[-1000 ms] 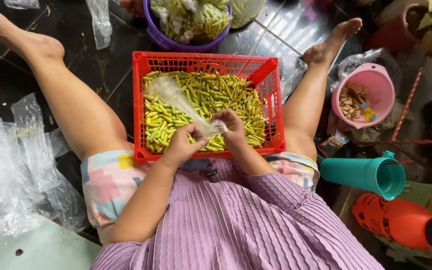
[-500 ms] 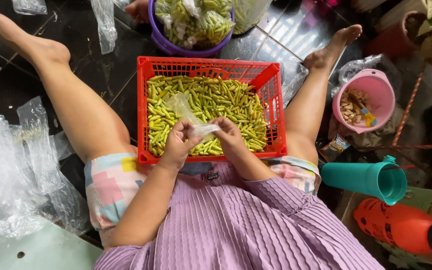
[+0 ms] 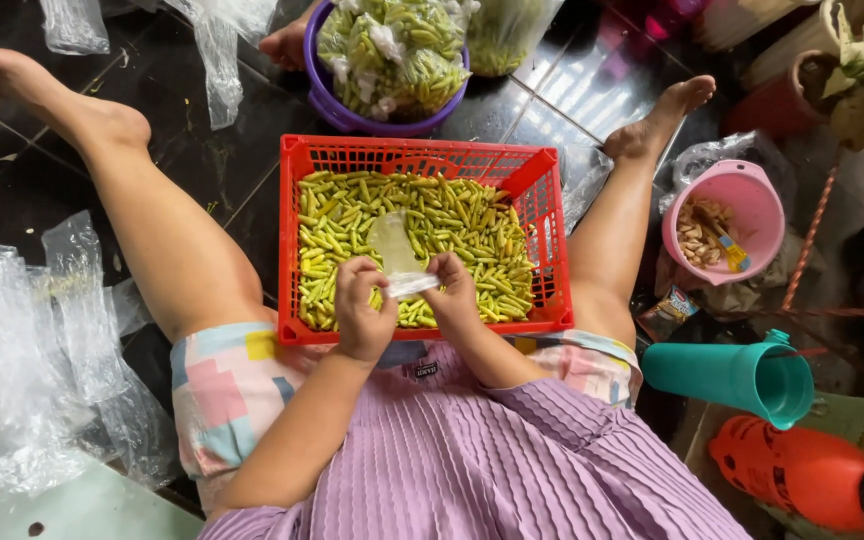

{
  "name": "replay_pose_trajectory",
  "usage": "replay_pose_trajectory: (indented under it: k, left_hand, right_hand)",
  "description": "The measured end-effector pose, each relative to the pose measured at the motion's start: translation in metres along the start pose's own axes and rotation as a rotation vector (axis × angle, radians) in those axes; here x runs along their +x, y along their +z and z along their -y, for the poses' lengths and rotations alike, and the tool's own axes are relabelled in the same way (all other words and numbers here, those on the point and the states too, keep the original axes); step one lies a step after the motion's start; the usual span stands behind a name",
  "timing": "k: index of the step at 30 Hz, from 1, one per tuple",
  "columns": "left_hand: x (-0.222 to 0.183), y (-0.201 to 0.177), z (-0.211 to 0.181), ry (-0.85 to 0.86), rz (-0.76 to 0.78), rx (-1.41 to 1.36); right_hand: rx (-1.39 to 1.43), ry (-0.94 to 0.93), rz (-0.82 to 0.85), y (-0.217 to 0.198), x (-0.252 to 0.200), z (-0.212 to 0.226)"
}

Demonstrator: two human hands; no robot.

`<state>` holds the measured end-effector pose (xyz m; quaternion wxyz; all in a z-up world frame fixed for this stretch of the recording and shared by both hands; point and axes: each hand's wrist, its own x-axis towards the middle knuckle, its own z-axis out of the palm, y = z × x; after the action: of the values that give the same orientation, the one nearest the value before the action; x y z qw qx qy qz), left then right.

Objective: The person is sitting on the floor, picking up green beans from a red plastic crate and putting them into small clear plastic bags, using a plastic funnel to keep the bags open.

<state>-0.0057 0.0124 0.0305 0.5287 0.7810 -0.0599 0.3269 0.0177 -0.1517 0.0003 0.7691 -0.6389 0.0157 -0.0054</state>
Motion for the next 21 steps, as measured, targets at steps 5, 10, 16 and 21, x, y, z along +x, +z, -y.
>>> replay_pose_trajectory:
  k: [5, 10, 16, 21]
  left_hand:
    - [-0.001, 0.008, -0.011, 0.139, 0.225, -0.114]
    - [0.01, 0.005, -0.002, 0.249, 0.253, -0.02]
    - [0.007, -0.006, 0.022, 0.208, 0.175, 0.179]
    - [0.022, -0.021, 0.018, 0.156, 0.036, 0.208]
  right_hand:
    - [-0.108, -0.036, -0.151, -0.01, 0.01, 0.001]
    - [-0.351, -0.024, -0.004, -0.026, 0.024, 0.025]
    - [-0.572, 0.046, 0.43, -0.054, 0.052, 0.07]
    - [-1.335, 0.091, 0.667, -0.069, 0.075, 0.048]
